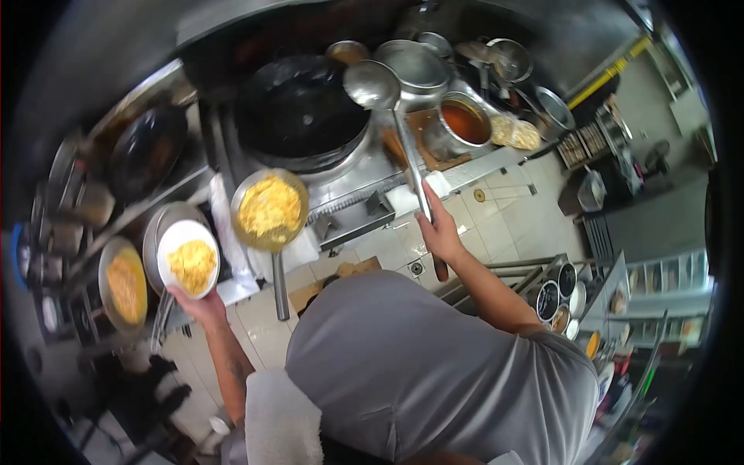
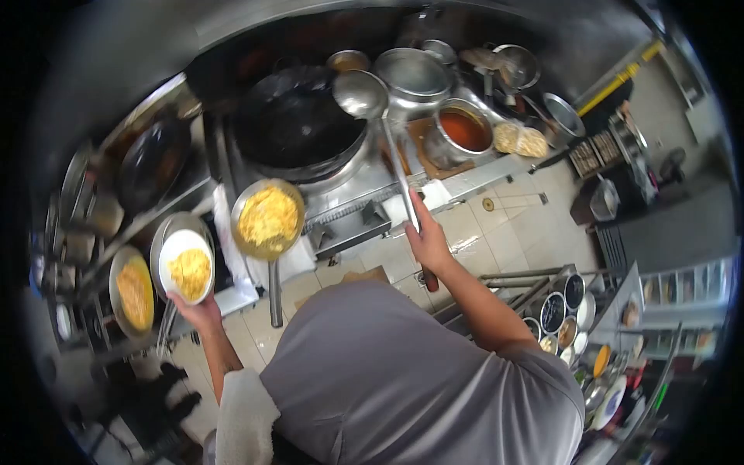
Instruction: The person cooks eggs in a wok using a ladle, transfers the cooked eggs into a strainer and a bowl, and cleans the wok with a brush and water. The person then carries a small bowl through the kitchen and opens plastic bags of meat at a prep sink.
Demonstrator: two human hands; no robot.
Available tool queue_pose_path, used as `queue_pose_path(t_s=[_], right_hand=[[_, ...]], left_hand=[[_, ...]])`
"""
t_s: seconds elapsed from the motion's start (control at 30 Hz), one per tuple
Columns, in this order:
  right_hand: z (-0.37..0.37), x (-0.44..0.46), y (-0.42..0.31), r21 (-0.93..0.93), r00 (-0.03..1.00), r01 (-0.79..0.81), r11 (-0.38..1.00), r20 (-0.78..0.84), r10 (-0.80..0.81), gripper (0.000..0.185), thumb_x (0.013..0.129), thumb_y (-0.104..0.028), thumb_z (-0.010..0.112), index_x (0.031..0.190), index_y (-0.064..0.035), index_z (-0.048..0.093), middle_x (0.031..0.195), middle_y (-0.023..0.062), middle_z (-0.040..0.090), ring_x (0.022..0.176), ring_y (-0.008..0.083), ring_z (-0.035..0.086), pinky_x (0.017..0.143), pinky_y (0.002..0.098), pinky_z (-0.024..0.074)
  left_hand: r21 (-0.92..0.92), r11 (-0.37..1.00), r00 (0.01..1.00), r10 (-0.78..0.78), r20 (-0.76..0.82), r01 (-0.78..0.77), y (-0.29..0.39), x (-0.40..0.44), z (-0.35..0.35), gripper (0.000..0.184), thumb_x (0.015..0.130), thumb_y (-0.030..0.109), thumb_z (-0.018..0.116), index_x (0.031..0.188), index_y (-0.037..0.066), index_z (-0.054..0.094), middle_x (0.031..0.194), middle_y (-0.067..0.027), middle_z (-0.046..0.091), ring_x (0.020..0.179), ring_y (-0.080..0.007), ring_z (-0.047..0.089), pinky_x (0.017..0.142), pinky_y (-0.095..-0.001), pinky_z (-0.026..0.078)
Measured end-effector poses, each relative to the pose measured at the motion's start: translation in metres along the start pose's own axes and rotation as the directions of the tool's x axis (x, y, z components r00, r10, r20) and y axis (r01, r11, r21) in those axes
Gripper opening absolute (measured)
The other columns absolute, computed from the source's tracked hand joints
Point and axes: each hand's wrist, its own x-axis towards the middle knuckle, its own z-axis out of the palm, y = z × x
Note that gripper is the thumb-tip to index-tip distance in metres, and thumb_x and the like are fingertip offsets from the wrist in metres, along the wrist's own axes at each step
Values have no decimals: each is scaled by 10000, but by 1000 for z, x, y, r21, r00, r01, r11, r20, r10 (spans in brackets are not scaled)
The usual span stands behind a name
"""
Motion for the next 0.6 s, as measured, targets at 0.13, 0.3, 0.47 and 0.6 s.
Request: queue_pose_path(t_s=[0.13,0.3,0.47,0.6], right_hand=[[-5,57,59,-267,955,-294,918,-116,272,740,955,-68,580,1631,-194,307,1023,259,721,919,432,722,824,489,568],[47,105,131,-480,853,-493,726,-103,511,684,961,-106,514,1601,-289,359,1111,265,716,1032,422,712,920,536,545],[68,99,103,-410,871,-485,772,-300,388,479,999,-186,561,1475,-189,516,1217,216,625,1149,376,582,918,494,528],[66,22,37,161,975,-218,963,-16,223,531,1008,-361,607,1438,-72,489,1045,235,715,975,439,691,868,535,547]], left_hand=[[33,998,998,-56,-11,57,-3,8,22,788,1044,670,392,1591,105,345,1568,-133,484,1397,-338,528,1090,-510,507],[83,985,972,-164,166,152,-20,25,68,799,1043,668,411,1577,76,369,1575,-123,477,1421,-311,499,1162,-467,436],[249,912,873,-391,291,325,-56,9,139,817,1060,663,340,1606,56,313,1640,-132,388,1492,-319,398,1246,-477,301],[492,774,692,-605,392,398,-107,-27,181,832,1060,657,348,1614,40,290,1654,-153,358,1494,-335,389,1254,-480,292]])
